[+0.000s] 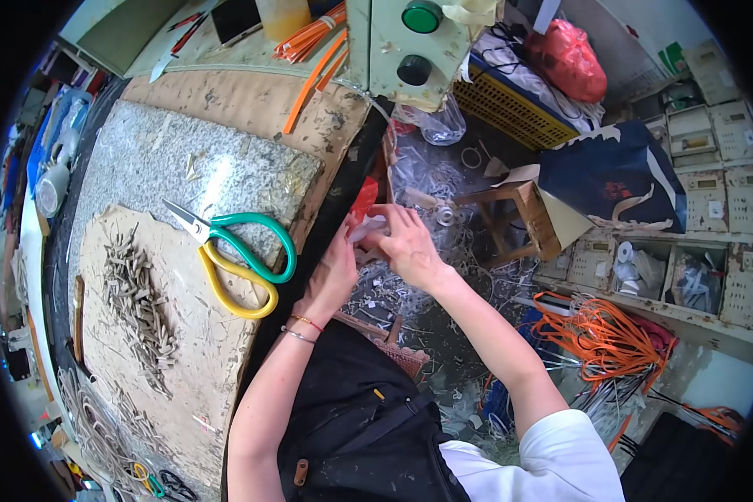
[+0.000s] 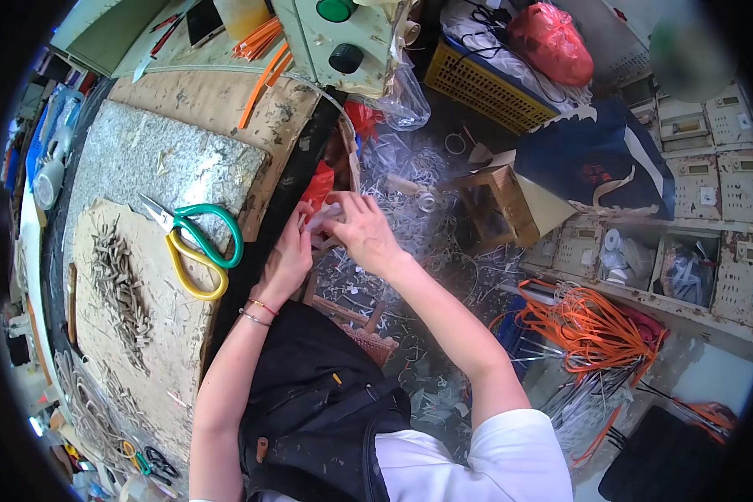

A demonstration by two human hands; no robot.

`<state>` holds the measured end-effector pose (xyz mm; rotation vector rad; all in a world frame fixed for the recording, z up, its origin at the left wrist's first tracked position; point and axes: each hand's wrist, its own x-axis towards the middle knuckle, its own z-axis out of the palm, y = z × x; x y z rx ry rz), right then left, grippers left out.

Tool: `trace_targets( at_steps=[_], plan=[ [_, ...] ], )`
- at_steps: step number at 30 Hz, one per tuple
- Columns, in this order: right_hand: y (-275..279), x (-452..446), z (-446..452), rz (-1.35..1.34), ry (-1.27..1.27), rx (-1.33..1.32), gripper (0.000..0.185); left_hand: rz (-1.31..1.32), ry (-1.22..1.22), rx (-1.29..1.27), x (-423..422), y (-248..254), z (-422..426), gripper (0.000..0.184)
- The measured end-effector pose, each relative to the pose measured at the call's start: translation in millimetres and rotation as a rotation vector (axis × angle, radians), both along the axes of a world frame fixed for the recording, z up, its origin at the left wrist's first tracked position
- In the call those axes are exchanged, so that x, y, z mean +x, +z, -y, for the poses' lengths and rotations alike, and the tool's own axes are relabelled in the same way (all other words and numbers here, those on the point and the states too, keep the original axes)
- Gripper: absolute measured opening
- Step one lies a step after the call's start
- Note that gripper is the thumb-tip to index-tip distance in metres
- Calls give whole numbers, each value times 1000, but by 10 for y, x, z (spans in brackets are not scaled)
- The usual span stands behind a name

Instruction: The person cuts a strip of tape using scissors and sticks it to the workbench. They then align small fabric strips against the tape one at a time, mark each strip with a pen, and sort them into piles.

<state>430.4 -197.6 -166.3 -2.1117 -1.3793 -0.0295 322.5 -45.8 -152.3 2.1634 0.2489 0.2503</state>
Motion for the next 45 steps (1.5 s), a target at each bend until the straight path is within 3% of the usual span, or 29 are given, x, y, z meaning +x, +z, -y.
trace_targets(
  at_steps=[7, 13, 17, 23, 29, 32, 38, 41, 43, 45],
  plan=[
    [-143, -210, -192, 96, -97, -243, 23, -42, 14, 87, -113, 60, -33, 38],
    [-192, -259, -168, 209, -116, -202, 26, -41, 20, 108, -104, 127, -8, 39],
    [-191, -154, -82, 147, -72, -170, 23, -1, 18, 128, -87, 51, -14, 38],
    [-49, -101, -63, 127, 27, -468, 16, -56, 19, 55, -64, 57, 43, 33],
    [-47, -180, -141, 181, -7, -579, 14, -101, 21, 75, -109, -31, 38, 31],
    [-107, -202, -178, 136, -27, -553, 14, -75, 34, 39, -125, -32, 41, 29],
    [-339, -286, -138, 59, -166, -119, 21, -22, 53, 68, -96, 2, 37, 23],
    [73, -275, 10, 141, -178, 32, 13, -19, 98, 72, -76, -102, 14, 25],
    [321, -235, 158, 29, -258, 130, 17, 4, 105, 20, -46, -126, 53, 28],
    [501, -163, 356, -129, -360, 201, 8, -27, 89, -73, -35, -132, 91, 38]
  ],
)
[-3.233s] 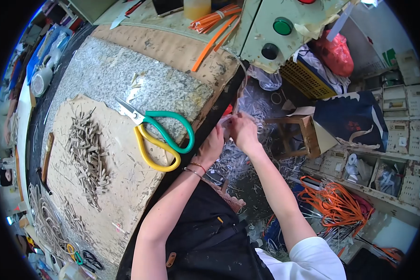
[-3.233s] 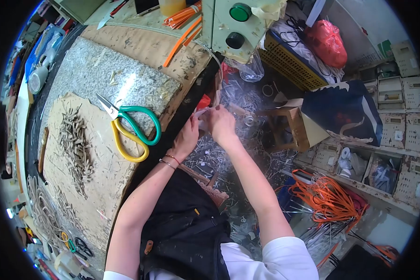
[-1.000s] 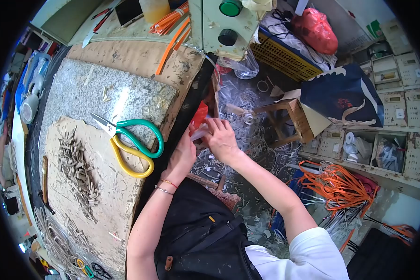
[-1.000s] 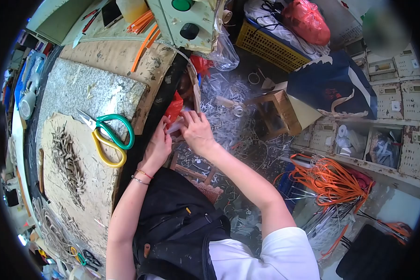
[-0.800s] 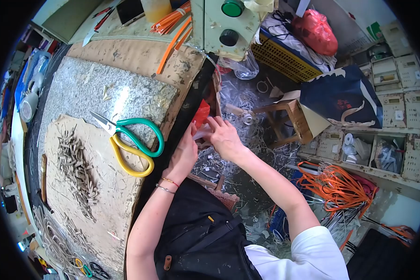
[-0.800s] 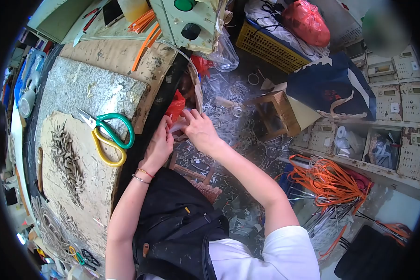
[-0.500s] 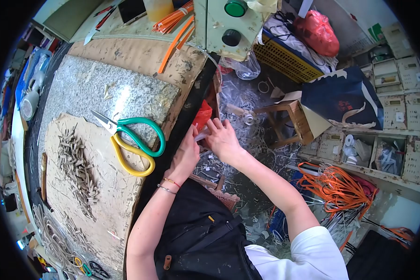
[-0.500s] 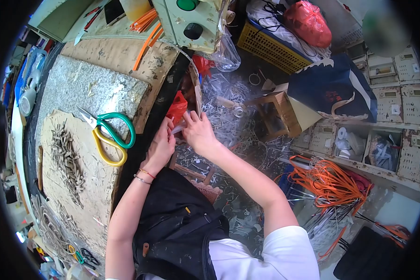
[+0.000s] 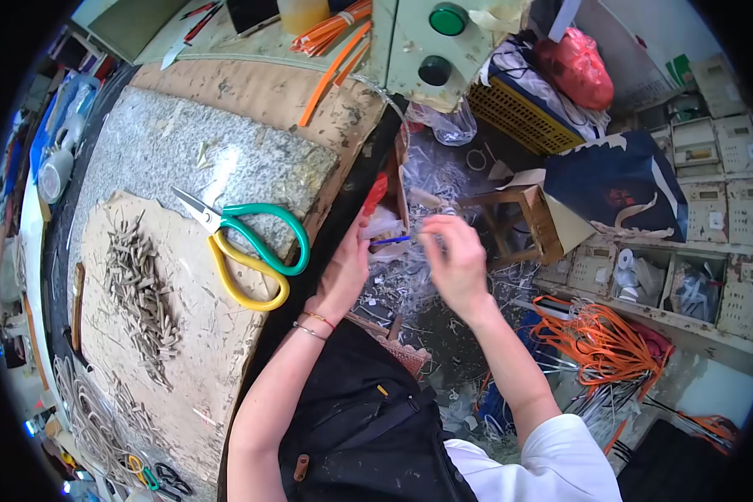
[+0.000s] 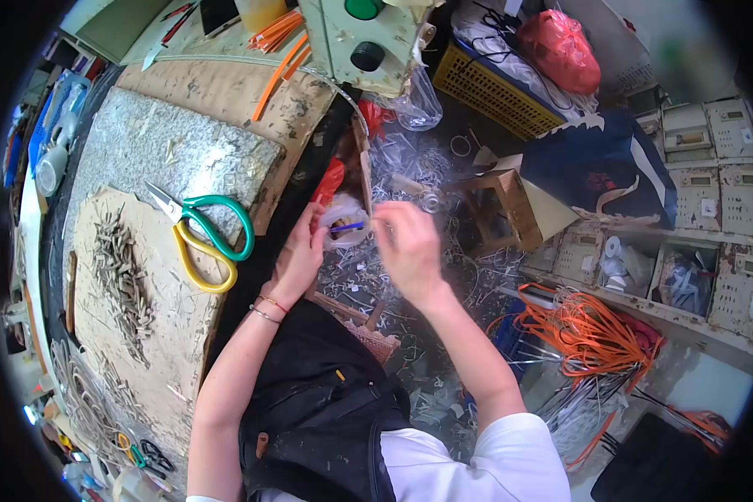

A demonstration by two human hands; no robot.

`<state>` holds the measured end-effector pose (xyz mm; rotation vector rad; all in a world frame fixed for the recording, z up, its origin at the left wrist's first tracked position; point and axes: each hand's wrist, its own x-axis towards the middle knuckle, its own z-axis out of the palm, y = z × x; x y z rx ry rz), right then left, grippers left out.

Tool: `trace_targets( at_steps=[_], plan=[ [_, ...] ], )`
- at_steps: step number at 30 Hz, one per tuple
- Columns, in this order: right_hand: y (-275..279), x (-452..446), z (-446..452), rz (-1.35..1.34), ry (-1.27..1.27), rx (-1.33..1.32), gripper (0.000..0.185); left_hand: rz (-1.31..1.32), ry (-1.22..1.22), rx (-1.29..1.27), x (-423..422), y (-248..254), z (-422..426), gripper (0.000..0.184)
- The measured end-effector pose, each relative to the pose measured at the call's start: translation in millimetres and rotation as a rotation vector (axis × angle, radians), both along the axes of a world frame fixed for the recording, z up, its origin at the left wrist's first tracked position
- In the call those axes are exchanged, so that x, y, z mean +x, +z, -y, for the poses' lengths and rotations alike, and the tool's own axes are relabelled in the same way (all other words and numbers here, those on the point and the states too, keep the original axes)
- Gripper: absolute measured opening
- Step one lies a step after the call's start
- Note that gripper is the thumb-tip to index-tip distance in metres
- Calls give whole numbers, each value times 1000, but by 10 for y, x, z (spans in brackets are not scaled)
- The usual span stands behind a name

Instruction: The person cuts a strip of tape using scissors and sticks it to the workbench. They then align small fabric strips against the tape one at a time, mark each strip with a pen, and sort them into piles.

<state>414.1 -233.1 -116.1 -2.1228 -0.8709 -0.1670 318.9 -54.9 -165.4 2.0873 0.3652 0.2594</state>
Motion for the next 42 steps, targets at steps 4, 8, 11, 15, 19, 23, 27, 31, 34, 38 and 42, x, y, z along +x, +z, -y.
trace_targets(
  at_steps=[4, 8, 11, 15, 19, 23, 27, 31, 34, 38, 42],
  plan=[
    [473, 60, 356, -430, -109, 206, 8, 121, -94, 112, -112, 485, 117, 54],
    [899, -22, 369, -582, 2, 337, 11, 146, 1, -165, -355, 1082, 306, 29],
    [1088, -182, 160, -654, 90, 457, 13, 225, 71, -64, -636, 1478, 246, 9],
    [1116, -636, -359, -969, 675, 500, 18, 208, 138, -22, -1300, 1887, 35, 11],
    [1199, -1270, -1008, -1271, 779, 467, 13, 123, 381, -33, -1890, 2024, -361, 13],
    [1134, -1590, -1470, -1399, 830, 503, 17, 159, 479, 84, -2225, 2023, -684, 12],
    [999, -1826, -1853, -1339, 849, 478, 20, -104, 534, -217, -2522, 2030, -1064, 19],
    [886, -1894, -2040, -1362, 778, 531, 19, -80, 658, -123, -2795, 1892, -1495, 18],
    [878, -1969, -2112, -1343, 786, 470, 20, 57, 726, 293, -2911, 1595, -1933, 8],
    [874, -2004, -2136, -1319, 759, 447, 22, 42, 645, 336, -2953, 1702, -1925, 22],
    [895, -2012, -2153, -1298, 743, 417, 22, 22, 388, 522, -2986, 1669, -1808, 19]
  ],
)
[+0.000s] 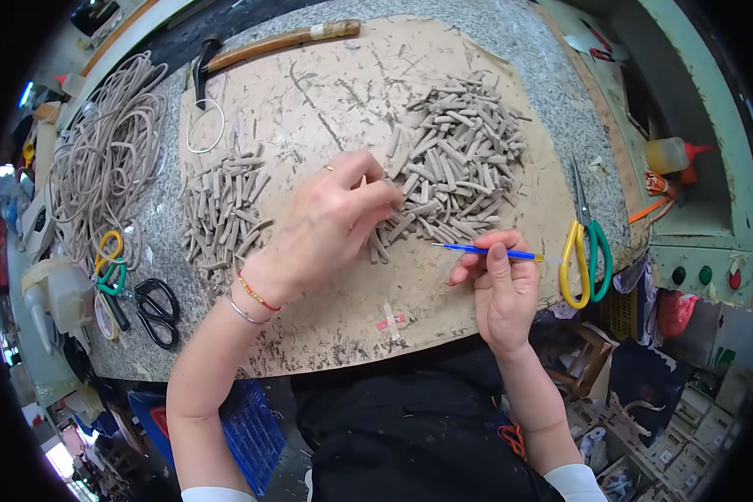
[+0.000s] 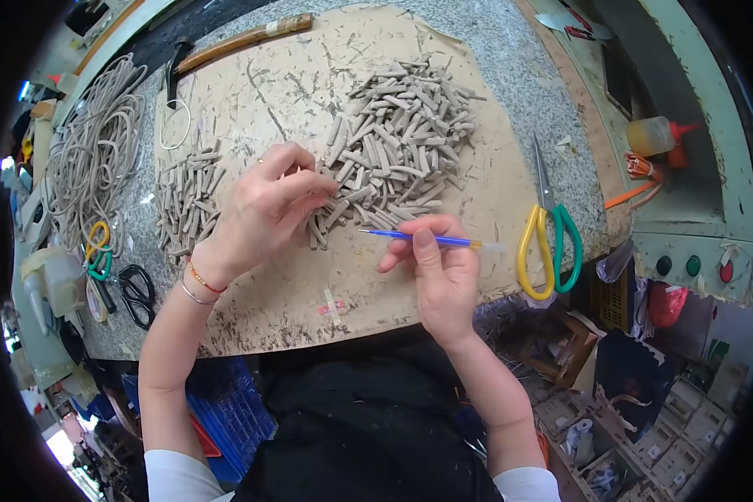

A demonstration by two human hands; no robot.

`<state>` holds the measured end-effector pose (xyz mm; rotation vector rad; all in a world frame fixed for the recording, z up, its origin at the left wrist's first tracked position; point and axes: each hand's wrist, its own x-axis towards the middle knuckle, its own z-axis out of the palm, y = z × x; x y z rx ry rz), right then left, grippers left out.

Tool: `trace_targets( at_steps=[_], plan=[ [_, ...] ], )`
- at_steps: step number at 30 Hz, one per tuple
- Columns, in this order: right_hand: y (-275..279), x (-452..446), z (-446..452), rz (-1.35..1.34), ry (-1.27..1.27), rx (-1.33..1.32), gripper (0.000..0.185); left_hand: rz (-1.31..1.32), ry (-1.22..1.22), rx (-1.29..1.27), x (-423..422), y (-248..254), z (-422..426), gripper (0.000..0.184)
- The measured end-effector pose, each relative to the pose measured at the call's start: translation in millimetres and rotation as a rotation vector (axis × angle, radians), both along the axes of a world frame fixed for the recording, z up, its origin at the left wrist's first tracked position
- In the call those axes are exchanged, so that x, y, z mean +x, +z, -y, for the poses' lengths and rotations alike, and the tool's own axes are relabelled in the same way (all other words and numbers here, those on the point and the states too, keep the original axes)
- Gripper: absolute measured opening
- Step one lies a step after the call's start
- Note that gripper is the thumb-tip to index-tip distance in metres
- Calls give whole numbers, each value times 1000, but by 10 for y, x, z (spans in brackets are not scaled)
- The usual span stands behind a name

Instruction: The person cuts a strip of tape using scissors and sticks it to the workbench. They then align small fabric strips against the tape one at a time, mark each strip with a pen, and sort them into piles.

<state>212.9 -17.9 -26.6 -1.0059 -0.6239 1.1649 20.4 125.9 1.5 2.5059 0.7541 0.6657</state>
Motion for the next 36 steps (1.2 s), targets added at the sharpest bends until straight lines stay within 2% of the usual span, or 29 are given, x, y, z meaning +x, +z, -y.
trace_targets(
  at_steps=[6, 9, 12, 15, 21, 26, 28, 31, 36],
  plan=[
    [-15, 27, 8, -78, 29, 7, 25, -70, -71, 141, 52, 76, 59, 14],
    [-54, 44, 21, -29, 50, 9, 22, -66, -68, 83, 79, 7, 47, 8],
    [-58, 25, 22, 16, 43, 29, 12, -52, 5, 155, 108, 19, 62, 14],
    [-47, -9, 30, 85, 58, 62, 13, -50, 97, 176, 34, 65, 110, 15],
    [-101, 28, 30, 92, 138, 188, 11, 81, 176, -56, -164, 225, 569, 17],
    [-89, 45, 25, 216, 164, 218, 13, 123, 151, -228, -266, 33, 1010, 19],
    [-39, 32, 29, 228, 175, 190, 14, 119, 163, -231, -272, -48, 1073, 19],
    [-65, 20, 53, 111, 142, 181, 14, 135, 209, -253, -274, -57, 1152, 19],
    [103, -18, 187, 177, 179, 99, 10, 154, 308, -228, -259, -100, 1205, 17]
  ],
)
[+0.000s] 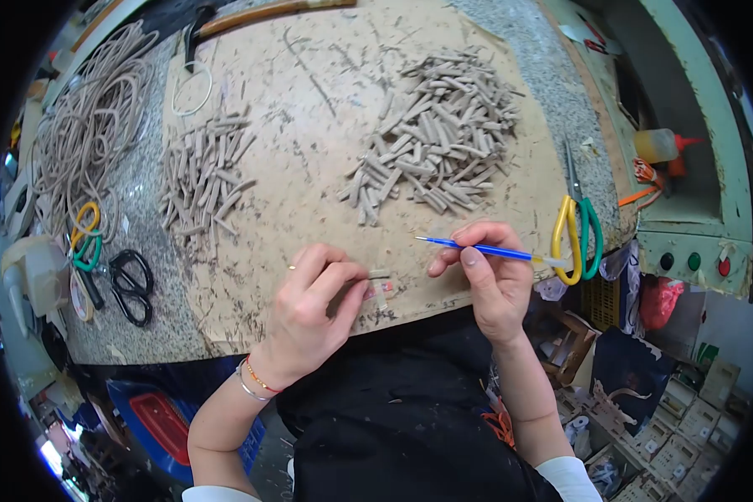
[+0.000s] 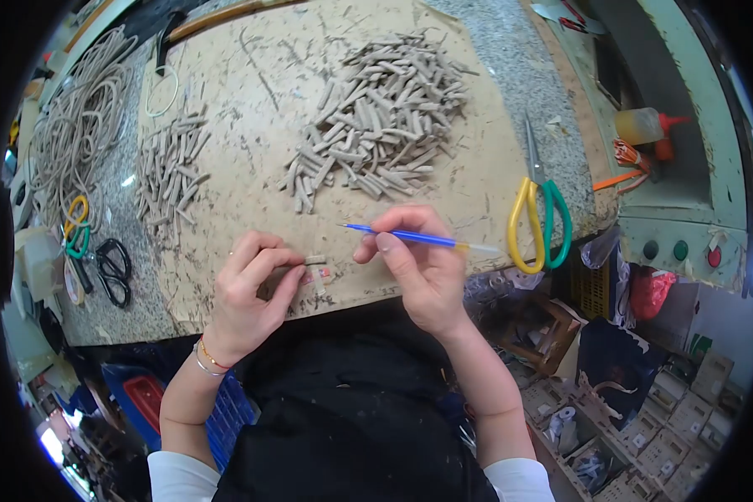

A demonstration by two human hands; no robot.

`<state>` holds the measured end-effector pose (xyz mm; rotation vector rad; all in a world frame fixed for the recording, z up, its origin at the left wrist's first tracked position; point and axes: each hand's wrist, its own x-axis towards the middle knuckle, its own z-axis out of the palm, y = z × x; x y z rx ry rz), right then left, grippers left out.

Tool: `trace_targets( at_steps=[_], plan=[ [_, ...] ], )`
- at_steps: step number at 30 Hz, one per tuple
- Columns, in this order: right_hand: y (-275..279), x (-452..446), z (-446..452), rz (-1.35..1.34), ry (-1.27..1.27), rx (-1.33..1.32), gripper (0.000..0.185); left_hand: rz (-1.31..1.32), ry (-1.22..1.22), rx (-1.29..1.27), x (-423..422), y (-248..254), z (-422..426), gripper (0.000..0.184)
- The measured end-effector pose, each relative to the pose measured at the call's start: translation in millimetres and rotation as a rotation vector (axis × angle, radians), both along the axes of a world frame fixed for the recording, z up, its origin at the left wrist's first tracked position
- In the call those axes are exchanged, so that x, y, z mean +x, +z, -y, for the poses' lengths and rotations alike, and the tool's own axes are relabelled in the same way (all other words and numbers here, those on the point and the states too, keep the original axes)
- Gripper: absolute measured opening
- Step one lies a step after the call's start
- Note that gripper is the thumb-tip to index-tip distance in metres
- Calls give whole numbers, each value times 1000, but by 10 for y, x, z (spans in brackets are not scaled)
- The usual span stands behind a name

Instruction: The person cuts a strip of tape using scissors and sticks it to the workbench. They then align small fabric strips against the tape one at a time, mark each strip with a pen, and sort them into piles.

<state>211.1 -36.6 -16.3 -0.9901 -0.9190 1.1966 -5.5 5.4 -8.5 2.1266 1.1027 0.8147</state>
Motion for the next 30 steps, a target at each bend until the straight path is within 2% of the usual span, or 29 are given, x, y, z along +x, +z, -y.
trace_targets(
  at_steps=[7, 10, 15, 17, 20, 23, 30],
  plan=[
    [-8, 35, 125, 419, 69, 125, 10, -52, -43, 32, 7, 1, 36, 18],
    [75, -70, 141, 402, 31, 61, 12, -97, -70, 68, -11, -37, 26, 18],
    [-40, -92, 72, 519, 54, 133, 12, -87, -7, 107, 21, -68, -33, 18],
    [-80, -86, 32, 590, 73, 180, 12, -87, -13, 89, 10, -69, -31, 18],
    [-93, -143, 60, 553, 73, 138, 12, -96, -26, 29, -1, -44, 24, 19],
    [-64, -160, 38, 680, 126, 266, 12, -80, -13, 35, -5, -75, 63, 19],
    [-86, -220, 24, 746, 139, 321, 12, -72, 7, 64, -22, -97, 95, 21]
  ],
)
